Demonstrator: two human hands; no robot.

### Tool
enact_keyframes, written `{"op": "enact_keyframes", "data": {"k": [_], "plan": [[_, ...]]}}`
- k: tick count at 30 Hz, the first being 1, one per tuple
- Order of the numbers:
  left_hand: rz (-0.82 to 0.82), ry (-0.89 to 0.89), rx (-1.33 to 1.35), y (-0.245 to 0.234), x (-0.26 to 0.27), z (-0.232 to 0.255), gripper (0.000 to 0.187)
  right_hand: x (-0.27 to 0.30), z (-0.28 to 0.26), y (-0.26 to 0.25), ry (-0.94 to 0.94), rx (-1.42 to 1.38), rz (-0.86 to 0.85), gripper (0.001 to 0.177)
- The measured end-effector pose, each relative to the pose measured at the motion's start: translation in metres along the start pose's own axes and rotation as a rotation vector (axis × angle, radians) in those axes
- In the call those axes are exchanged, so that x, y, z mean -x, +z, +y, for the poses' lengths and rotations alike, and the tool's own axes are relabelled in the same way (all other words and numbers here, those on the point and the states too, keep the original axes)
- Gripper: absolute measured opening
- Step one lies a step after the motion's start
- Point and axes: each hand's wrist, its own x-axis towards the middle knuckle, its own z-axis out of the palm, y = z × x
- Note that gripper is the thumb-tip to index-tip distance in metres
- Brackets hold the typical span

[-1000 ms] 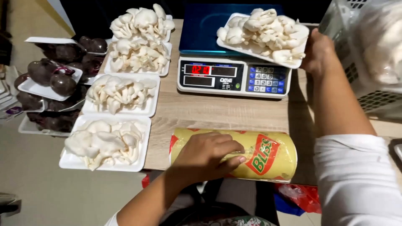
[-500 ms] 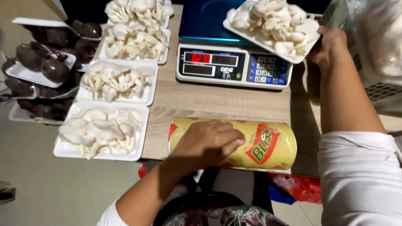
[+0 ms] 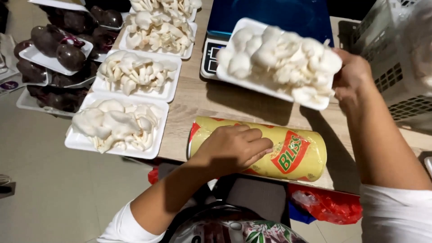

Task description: Weighing oyster mushrooms on a digital scale and wrapping the trays with plastic film.

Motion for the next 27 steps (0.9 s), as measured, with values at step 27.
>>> {"op": "enact_keyframes", "data": {"k": [27], "plan": [[-0.005,0.044,-0.092,-0.007,0.004,0.009,0.021,0.030,0.049,-0.002,0.157,-0.152,-0.344,0.035]]}}
